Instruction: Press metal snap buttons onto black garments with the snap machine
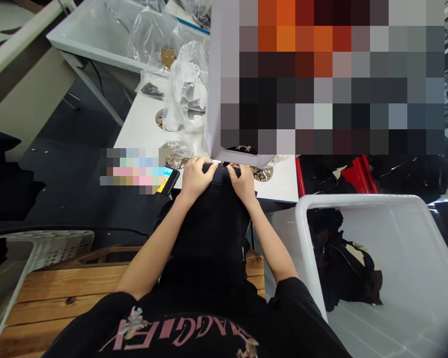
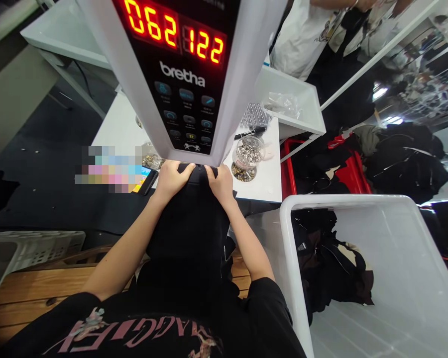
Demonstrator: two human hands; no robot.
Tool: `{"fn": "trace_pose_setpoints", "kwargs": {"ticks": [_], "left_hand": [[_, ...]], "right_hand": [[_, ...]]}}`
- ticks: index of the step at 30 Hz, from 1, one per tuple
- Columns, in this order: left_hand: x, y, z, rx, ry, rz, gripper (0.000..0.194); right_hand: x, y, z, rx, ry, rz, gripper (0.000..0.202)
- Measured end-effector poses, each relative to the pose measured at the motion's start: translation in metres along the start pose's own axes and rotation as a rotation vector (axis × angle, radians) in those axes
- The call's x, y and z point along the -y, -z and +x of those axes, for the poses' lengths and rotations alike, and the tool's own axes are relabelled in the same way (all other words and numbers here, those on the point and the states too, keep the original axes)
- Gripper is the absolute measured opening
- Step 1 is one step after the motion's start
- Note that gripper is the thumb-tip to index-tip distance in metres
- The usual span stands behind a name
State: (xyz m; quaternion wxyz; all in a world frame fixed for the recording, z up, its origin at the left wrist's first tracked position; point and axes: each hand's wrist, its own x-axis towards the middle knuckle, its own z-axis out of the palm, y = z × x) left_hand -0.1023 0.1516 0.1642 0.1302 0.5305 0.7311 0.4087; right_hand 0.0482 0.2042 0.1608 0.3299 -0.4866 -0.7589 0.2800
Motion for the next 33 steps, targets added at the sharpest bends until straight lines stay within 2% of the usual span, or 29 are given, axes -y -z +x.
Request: {"fn": "trace_pose_setpoints", "kwargs": {"ticks": [9, 33], "left_hand": [[0.005, -0.005, -0.002, -0.049, -0.055, -0.037, 0.019], [0.013, -0.013, -0.001, -0.068, -0.113, 0.010, 0.022]], "right_hand": [[0.003, 0.002, 0.000, 0.013, 0.070, 0.066, 0.016], [0.002, 0.000, -0.002, -0.006, 0.164, -0.049, 0.011]]}}
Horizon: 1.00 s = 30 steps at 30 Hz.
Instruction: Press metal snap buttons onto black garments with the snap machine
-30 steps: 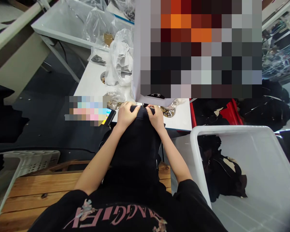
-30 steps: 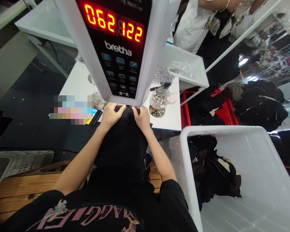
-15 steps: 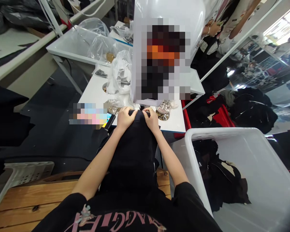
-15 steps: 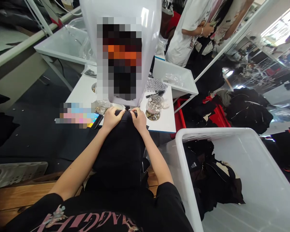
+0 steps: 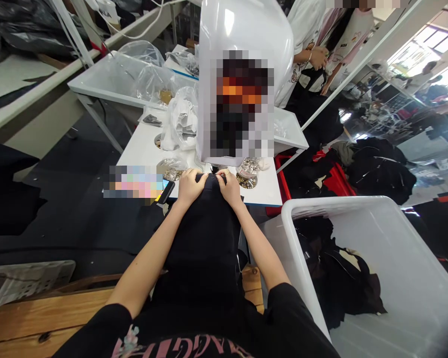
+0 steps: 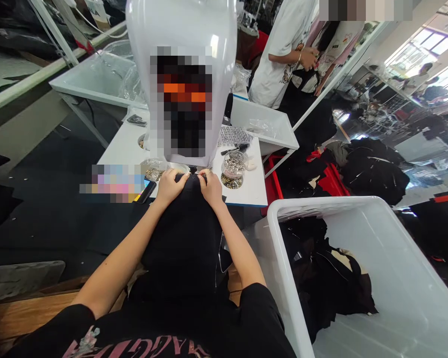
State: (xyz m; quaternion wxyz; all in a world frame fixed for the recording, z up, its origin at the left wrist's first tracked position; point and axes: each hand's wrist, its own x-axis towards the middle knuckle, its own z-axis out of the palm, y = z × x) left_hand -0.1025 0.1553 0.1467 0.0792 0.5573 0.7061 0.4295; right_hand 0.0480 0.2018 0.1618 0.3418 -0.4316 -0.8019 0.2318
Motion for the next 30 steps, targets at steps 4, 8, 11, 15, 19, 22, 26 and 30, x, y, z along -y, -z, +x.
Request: {"fn": "trace_pose_setpoints", "kwargs": {"ticks": [4, 8, 11, 15, 19, 22, 26, 30], "left_hand": [[0.001, -0.001, 0.000, 0.001, 0.008, 0.004, 0.023], [0.001, -0.001, 0.000, -0.004, 0.008, 0.000, 0.023], [0.001, -0.001, -0.001, -0.009, 0.007, -0.005, 0.022], [0.000, -0.001, -0.002, -0.020, 0.009, -0.017, 0.020], [-0.002, 0.002, -0.003, -0.016, -0.020, -0.041, 0.021], [-0.003, 0.005, -0.006, 0.015, -0.061, -0.048, 0.021], [-0.006, 0.009, -0.009, 0.046, -0.078, -0.039, 0.021], [-0.007, 0.012, -0.009, 0.082, -0.078, -0.047, 0.029]], "right_hand": [[0.000, -0.001, 0.000, -0.002, -0.002, -0.001, 0.011], [0.000, -0.001, -0.001, -0.009, -0.003, -0.004, 0.011], [0.000, -0.001, -0.001, -0.011, -0.007, -0.010, 0.012], [0.001, -0.001, -0.001, -0.003, -0.005, -0.019, 0.013], [0.002, 0.000, -0.002, -0.005, 0.004, -0.026, 0.014], [0.004, 0.001, -0.002, -0.009, 0.014, -0.031, 0.014], [0.004, 0.001, -0.002, -0.008, 0.026, -0.034, 0.015], [0.003, 0.000, -0.002, -0.011, 0.027, -0.036, 0.014]]}}
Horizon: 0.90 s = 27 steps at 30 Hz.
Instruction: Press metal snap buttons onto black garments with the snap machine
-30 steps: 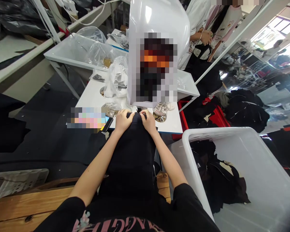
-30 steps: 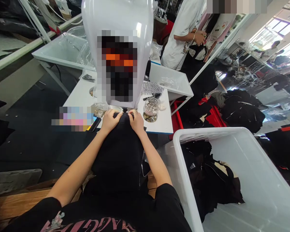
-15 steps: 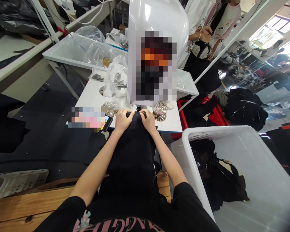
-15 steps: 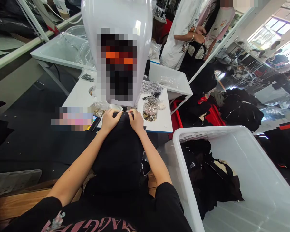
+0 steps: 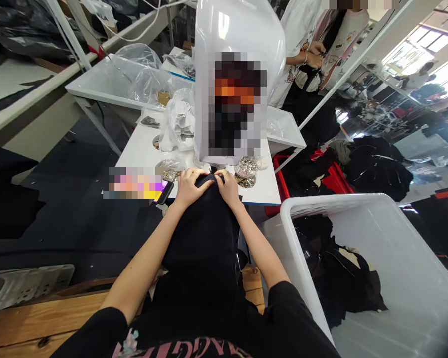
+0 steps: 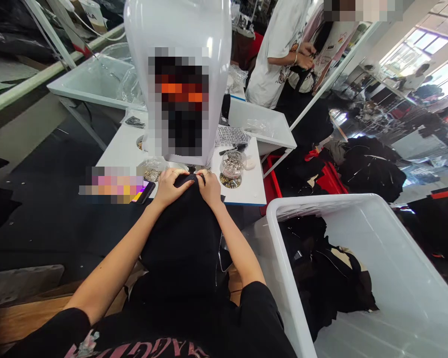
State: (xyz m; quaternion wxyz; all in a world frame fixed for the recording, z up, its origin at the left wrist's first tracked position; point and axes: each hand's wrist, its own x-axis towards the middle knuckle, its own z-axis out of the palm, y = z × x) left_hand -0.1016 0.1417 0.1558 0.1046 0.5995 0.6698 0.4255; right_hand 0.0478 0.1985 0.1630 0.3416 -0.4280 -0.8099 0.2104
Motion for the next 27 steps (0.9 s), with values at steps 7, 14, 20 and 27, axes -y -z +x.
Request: {"fn": "trace_pose_setpoints", "kwargs": {"ticks": [7, 14, 20, 27], "left_hand": [[-0.0038, 0.0038, 0.0040, 0.069, 0.065, -0.003, 0.030], [-0.0062, 0.0045, 0.0037, 0.089, 0.074, -0.031, 0.029], [-0.0035, 0.0063, 0.0053, 0.116, 0.093, -0.064, 0.029], [0.0001, 0.0088, 0.0085, 0.143, 0.103, -0.086, 0.031]], "right_hand": [[0.0000, 0.0004, -0.0007, -0.004, -0.002, 0.005, 0.014], [0.0007, 0.0010, -0.0012, -0.010, -0.009, 0.002, 0.014], [0.0001, 0.0005, -0.0007, -0.015, -0.017, -0.002, 0.015], [0.0012, 0.0009, 0.0006, -0.023, -0.023, -0.015, 0.015]]}}
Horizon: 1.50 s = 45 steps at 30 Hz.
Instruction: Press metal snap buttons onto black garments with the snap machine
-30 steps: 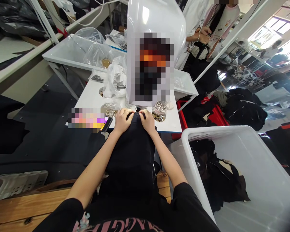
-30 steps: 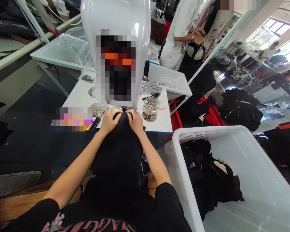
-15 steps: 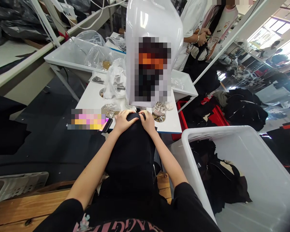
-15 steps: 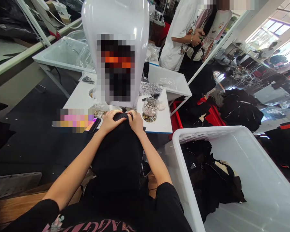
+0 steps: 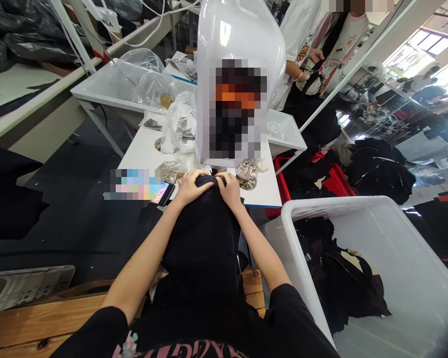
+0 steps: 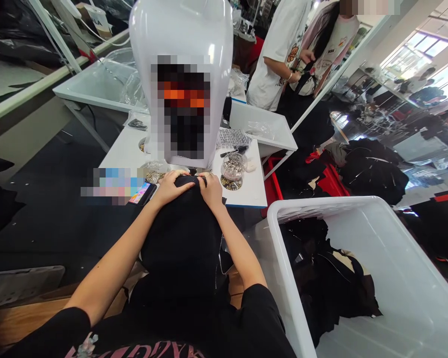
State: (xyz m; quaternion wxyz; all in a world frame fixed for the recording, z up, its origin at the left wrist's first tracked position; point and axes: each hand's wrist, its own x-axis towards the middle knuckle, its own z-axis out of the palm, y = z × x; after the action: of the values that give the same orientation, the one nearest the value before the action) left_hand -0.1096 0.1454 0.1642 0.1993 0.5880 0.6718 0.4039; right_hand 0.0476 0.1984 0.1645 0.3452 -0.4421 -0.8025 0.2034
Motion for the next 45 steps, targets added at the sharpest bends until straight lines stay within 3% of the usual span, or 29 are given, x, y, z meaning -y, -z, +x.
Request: {"fn": "trace_pose_setpoints", "kwargs": {"ticks": [15, 19, 25, 31, 34, 37, 40, 42, 45], "left_hand": [[-0.015, 0.017, 0.001, -0.014, -0.135, -0.075, 0.037], [-0.022, 0.032, -0.028, 0.039, -0.137, -0.001, 0.037], [-0.036, 0.060, -0.098, 0.134, -0.275, 0.166, 0.017], [-0.042, 0.071, -0.135, 0.050, -0.504, 0.170, 0.024], [-0.037, 0.068, -0.145, 0.087, -0.531, 0.190, 0.026], [-0.026, 0.060, -0.156, 0.142, -0.533, 0.206, 0.024], [-0.014, 0.051, -0.165, 0.198, -0.537, 0.202, 0.024], [-0.008, 0.049, -0.167, 0.195, -0.523, 0.182, 0.023], [-0.004, 0.051, -0.161, 0.074, -0.504, 0.160, 0.022]], "right_hand": [[0.016, 0.020, 0.000, -0.043, 0.045, 0.062, 0.018], [0.029, 0.034, -0.021, -0.003, 0.055, 0.116, 0.016], [0.047, 0.073, -0.078, 0.274, 0.227, 0.076, 0.019], [0.050, 0.093, -0.110, 0.251, 0.426, -0.029, 0.022], [0.047, 0.094, -0.115, 0.346, 0.470, -0.068, 0.019], [0.043, 0.093, -0.114, 0.560, 0.477, -0.038, 0.006], [0.041, 0.092, -0.104, 0.723, 0.391, 0.035, 0.025], [0.041, 0.090, -0.095, 0.718, 0.354, 0.048, 0.031], [0.040, 0.087, -0.085, 0.662, 0.401, 0.082, 0.049]]}}
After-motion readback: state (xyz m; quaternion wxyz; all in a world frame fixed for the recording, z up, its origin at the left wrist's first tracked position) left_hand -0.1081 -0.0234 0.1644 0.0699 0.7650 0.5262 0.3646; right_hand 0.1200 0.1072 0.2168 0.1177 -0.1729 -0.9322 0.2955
